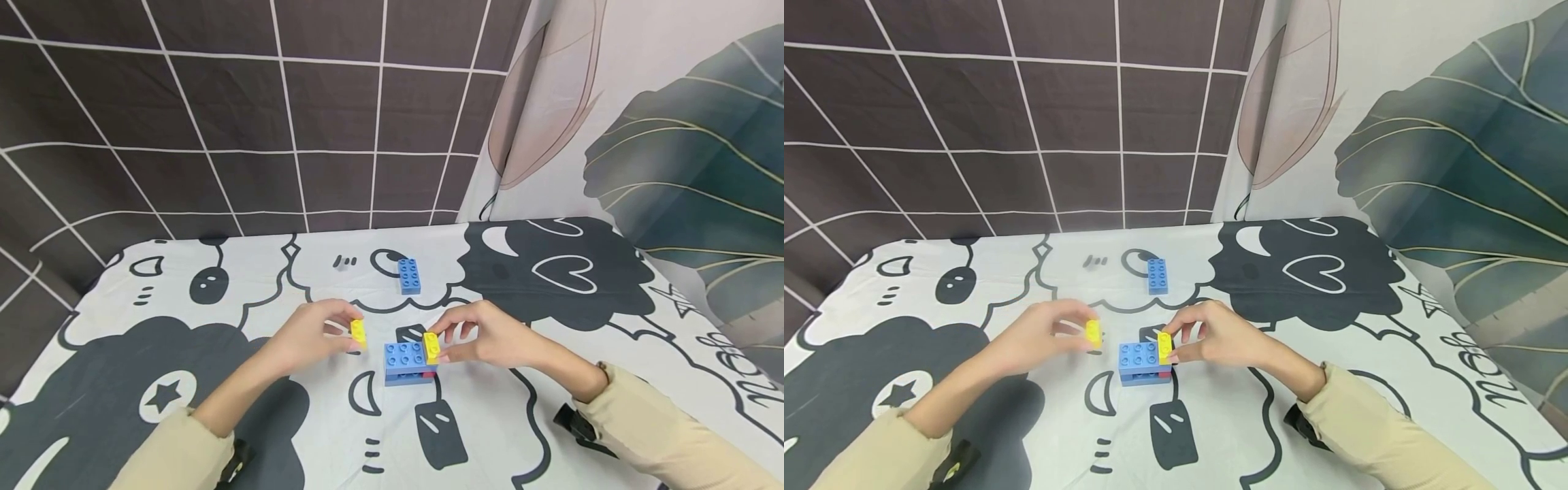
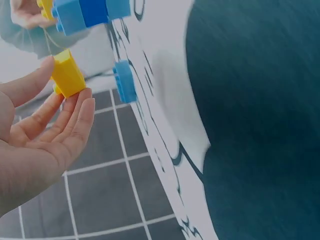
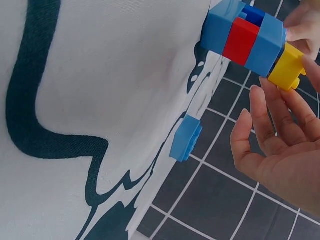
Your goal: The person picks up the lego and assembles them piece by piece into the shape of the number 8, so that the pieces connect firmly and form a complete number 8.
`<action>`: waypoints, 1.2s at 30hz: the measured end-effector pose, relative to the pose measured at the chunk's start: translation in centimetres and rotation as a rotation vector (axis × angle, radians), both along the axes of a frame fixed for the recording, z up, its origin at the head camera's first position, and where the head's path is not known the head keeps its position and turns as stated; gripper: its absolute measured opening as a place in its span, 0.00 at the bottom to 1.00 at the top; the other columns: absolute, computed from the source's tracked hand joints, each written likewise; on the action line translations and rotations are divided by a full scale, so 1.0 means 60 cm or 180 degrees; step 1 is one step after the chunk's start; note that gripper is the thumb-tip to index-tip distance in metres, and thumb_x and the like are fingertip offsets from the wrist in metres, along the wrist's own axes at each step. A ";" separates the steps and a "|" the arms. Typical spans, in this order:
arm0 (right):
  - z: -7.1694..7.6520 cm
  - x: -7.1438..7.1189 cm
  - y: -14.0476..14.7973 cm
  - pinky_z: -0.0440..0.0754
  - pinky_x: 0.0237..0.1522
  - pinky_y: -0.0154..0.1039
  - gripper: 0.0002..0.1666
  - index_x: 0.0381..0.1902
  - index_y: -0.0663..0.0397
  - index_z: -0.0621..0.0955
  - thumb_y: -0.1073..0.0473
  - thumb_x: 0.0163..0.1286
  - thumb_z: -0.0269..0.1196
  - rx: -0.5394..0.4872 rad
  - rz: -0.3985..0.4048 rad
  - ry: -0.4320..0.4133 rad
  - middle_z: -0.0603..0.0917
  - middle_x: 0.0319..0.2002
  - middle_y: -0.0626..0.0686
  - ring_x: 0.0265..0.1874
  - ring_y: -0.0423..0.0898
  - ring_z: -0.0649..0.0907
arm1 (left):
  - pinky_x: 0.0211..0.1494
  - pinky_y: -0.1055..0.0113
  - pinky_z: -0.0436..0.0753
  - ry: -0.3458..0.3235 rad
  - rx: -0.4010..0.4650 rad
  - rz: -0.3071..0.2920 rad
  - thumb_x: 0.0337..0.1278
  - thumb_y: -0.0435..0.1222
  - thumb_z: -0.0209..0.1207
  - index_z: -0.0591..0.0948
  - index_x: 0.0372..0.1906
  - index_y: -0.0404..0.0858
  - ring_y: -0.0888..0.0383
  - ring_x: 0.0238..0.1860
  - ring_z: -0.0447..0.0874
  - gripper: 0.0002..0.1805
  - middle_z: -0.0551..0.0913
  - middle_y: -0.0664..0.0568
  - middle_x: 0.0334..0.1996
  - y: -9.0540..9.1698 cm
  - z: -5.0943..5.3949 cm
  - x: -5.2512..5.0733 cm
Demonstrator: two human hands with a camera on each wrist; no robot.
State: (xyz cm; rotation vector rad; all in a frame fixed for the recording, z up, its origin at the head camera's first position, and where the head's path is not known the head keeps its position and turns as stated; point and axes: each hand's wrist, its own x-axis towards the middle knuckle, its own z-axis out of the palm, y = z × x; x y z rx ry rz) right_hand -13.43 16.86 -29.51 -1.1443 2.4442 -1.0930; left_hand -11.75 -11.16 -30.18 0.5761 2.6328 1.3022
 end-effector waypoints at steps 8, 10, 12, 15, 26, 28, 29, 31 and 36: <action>-0.001 0.000 0.000 0.75 0.36 0.40 0.16 0.40 0.57 0.83 0.64 0.51 0.69 0.0007 -0.0008 -0.0012 0.83 0.35 0.45 0.32 0.44 0.79 | 0.47 0.63 0.78 0.0165 0.0032 -0.0194 0.41 0.27 0.67 0.79 0.43 0.32 0.54 0.41 0.79 0.18 0.81 0.51 0.37 0.023 0.010 0.015; -0.002 0.000 0.001 0.76 0.36 0.40 0.16 0.40 0.57 0.83 0.64 0.51 0.69 0.0010 -0.0009 -0.0025 0.83 0.35 0.45 0.32 0.44 0.79 | 0.47 0.64 0.78 0.0152 0.0039 -0.0210 0.42 0.28 0.67 0.79 0.44 0.33 0.55 0.41 0.79 0.18 0.80 0.51 0.38 0.028 0.012 0.018; -0.002 0.000 0.001 0.76 0.36 0.40 0.16 0.40 0.56 0.83 0.64 0.51 0.69 0.0016 -0.0012 -0.0033 0.83 0.35 0.45 0.32 0.44 0.79 | 0.47 0.64 0.78 0.0140 0.0051 -0.0232 0.42 0.29 0.67 0.79 0.44 0.34 0.56 0.42 0.79 0.19 0.80 0.52 0.39 0.033 0.012 0.021; -0.002 0.000 0.001 0.76 0.36 0.40 0.16 0.40 0.56 0.83 0.64 0.51 0.69 0.0023 -0.0017 -0.0040 0.83 0.35 0.45 0.32 0.44 0.79 | 0.47 0.65 0.78 0.0191 0.0048 -0.0310 0.43 0.30 0.68 0.79 0.44 0.34 0.55 0.42 0.79 0.19 0.80 0.51 0.40 0.039 0.012 0.025; -0.003 -0.001 0.001 0.76 0.36 0.40 0.15 0.40 0.56 0.83 0.63 0.51 0.70 0.0029 -0.0013 -0.0002 0.83 0.35 0.45 0.32 0.43 0.78 | 0.46 0.65 0.78 0.0218 0.0000 -0.0318 0.43 0.28 0.66 0.79 0.43 0.34 0.55 0.42 0.78 0.17 0.80 0.51 0.41 0.058 0.006 0.034; -0.003 -0.001 0.001 0.75 0.36 0.41 0.15 0.40 0.56 0.83 0.64 0.51 0.70 0.0022 -0.0009 -0.0001 0.83 0.35 0.45 0.32 0.43 0.78 | 0.46 0.64 0.78 0.0206 -0.0007 -0.0297 0.43 0.28 0.66 0.79 0.43 0.34 0.55 0.43 0.78 0.17 0.80 0.51 0.41 0.058 0.006 0.035; -0.003 -0.001 0.001 0.75 0.36 0.41 0.15 0.40 0.56 0.83 0.64 0.51 0.70 0.0020 -0.0008 0.0002 0.83 0.35 0.45 0.32 0.43 0.78 | 0.46 0.64 0.78 0.0199 -0.0003 -0.0287 0.43 0.28 0.66 0.79 0.43 0.34 0.55 0.43 0.78 0.17 0.80 0.51 0.41 0.059 0.006 0.035; -0.004 0.000 0.001 0.76 0.35 0.41 0.15 0.40 0.56 0.83 0.64 0.51 0.70 0.0018 -0.0009 0.0006 0.83 0.35 0.45 0.32 0.43 0.78 | 0.46 0.64 0.78 0.0186 0.0015 -0.0273 0.43 0.27 0.66 0.79 0.43 0.34 0.55 0.43 0.78 0.17 0.80 0.51 0.42 0.059 0.005 0.035; -0.004 0.000 0.001 0.76 0.35 0.40 0.16 0.40 0.56 0.83 0.64 0.51 0.70 0.0015 -0.0014 0.0016 0.83 0.35 0.45 0.32 0.44 0.79 | 0.47 0.64 0.78 0.0159 0.0062 -0.0200 0.42 0.27 0.67 0.80 0.43 0.34 0.56 0.43 0.78 0.17 0.80 0.51 0.42 0.060 0.003 0.036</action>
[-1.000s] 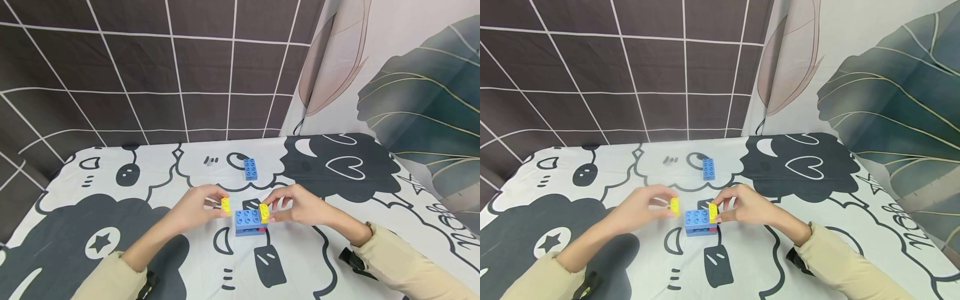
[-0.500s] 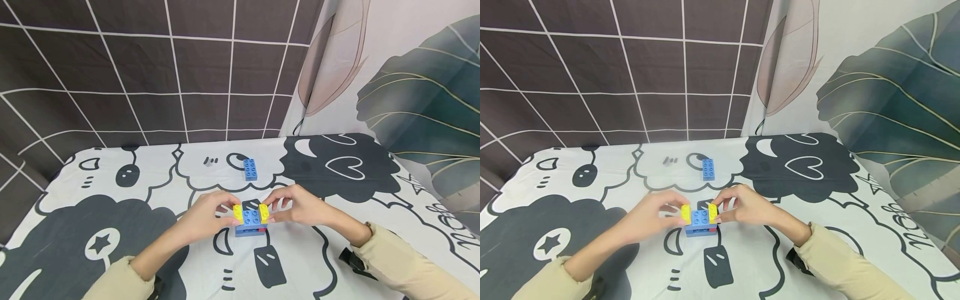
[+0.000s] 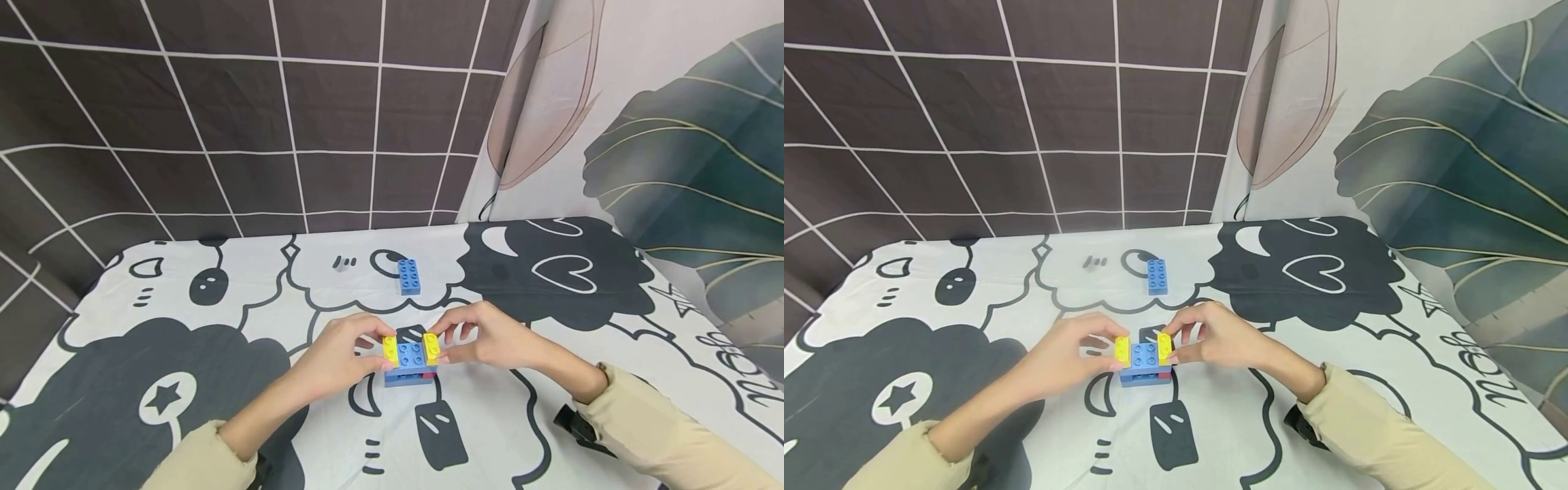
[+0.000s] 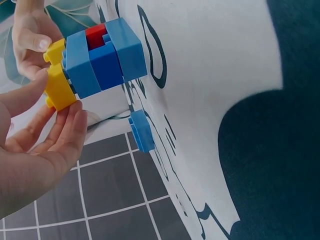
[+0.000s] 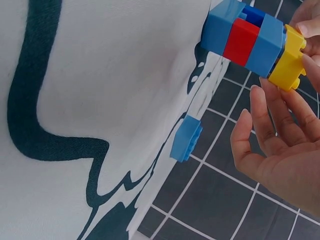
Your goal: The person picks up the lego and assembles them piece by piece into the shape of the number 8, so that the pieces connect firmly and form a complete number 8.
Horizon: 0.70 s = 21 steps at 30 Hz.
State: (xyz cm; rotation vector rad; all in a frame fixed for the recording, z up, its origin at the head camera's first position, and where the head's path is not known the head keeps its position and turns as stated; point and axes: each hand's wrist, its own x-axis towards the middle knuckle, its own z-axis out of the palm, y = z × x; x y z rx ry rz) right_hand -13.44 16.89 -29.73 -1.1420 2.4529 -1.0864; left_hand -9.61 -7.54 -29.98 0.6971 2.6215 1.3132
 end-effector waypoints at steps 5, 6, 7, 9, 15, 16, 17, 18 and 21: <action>-0.001 0.001 0.000 0.76 0.35 0.40 0.15 0.40 0.56 0.83 0.64 0.51 0.70 -0.0002 -0.0007 -0.0002 0.83 0.35 0.45 0.32 0.43 0.79 | 0.46 0.64 0.78 -0.0014 0.0033 0.0040 0.42 0.27 0.67 0.80 0.42 0.34 0.55 0.42 0.78 0.17 0.80 0.50 0.42 0.001 -0.001 0.000; -0.001 0.001 0.000 0.76 0.35 0.40 0.15 0.40 0.56 0.83 0.64 0.51 0.70 -0.0004 -0.0007 -0.0002 0.83 0.35 0.45 0.32 0.43 0.79 | 0.46 0.65 0.78 -0.0018 0.0040 0.0042 0.42 0.27 0.67 0.80 0.42 0.34 0.55 0.42 0.78 0.17 0.80 0.50 0.42 0.001 -0.001 0.000; -0.001 0.001 0.000 0.76 0.35 0.40 0.15 0.40 0.56 0.83 0.64 0.51 0.70 -0.0006 -0.0006 -0.0002 0.83 0.35 0.45 0.32 0.43 0.79 | 0.46 0.65 0.78 -0.0018 0.0045 0.0044 0.41 0.27 0.67 0.81 0.42 0.34 0.55 0.41 0.78 0.17 0.80 0.50 0.42 0.001 -0.001 0.000; -0.001 0.001 0.001 0.76 0.35 0.40 0.16 0.40 0.56 0.83 0.64 0.51 0.70 -0.0011 -0.0003 0.0004 0.83 0.35 0.45 0.32 0.43 0.78 | 0.45 0.65 0.78 -0.0011 0.0056 0.0045 0.41 0.27 0.68 0.81 0.42 0.34 0.56 0.41 0.78 0.17 0.80 0.51 0.41 0.000 -0.002 -0.001; 0.000 0.001 0.001 0.76 0.36 0.40 0.16 0.40 0.56 0.83 0.64 0.51 0.70 0.0000 -0.0005 0.0042 0.83 0.36 0.45 0.32 0.43 0.78 | 0.45 0.66 0.78 0.0018 0.0074 0.0036 0.40 0.27 0.68 0.81 0.40 0.34 0.57 0.40 0.79 0.16 0.81 0.51 0.40 0.000 -0.004 -0.004; 0.000 0.001 0.001 0.76 0.36 0.40 0.16 0.40 0.56 0.83 0.64 0.51 0.70 0.0004 -0.0006 0.0046 0.83 0.36 0.45 0.32 0.42 0.78 | 0.44 0.66 0.78 0.0026 0.0065 0.0030 0.40 0.26 0.68 0.81 0.40 0.34 0.57 0.40 0.79 0.16 0.81 0.51 0.40 0.000 -0.004 -0.004; 0.001 0.001 0.001 0.76 0.36 0.40 0.16 0.40 0.56 0.83 0.64 0.51 0.70 0.0008 -0.0006 0.0051 0.83 0.36 0.45 0.32 0.42 0.78 | 0.44 0.66 0.78 0.0034 0.0058 0.0025 0.39 0.26 0.68 0.81 0.40 0.34 0.57 0.39 0.79 0.16 0.81 0.51 0.40 0.001 -0.004 -0.004; 0.001 0.000 0.001 0.75 0.36 0.40 0.16 0.40 0.56 0.83 0.64 0.51 0.70 0.0009 -0.0006 0.0050 0.83 0.36 0.46 0.32 0.42 0.78 | 0.44 0.66 0.78 0.0040 0.0047 0.0024 0.39 0.26 0.68 0.81 0.40 0.33 0.57 0.39 0.79 0.16 0.81 0.51 0.39 0.001 -0.003 -0.005; 0.001 0.000 0.001 0.75 0.36 0.40 0.16 0.40 0.56 0.83 0.64 0.51 0.70 0.0010 -0.0004 0.0045 0.83 0.36 0.46 0.32 0.42 0.79 | 0.44 0.64 0.78 0.0040 0.0024 0.0029 0.39 0.26 0.68 0.81 0.39 0.33 0.56 0.39 0.79 0.16 0.81 0.51 0.39 0.001 -0.001 -0.005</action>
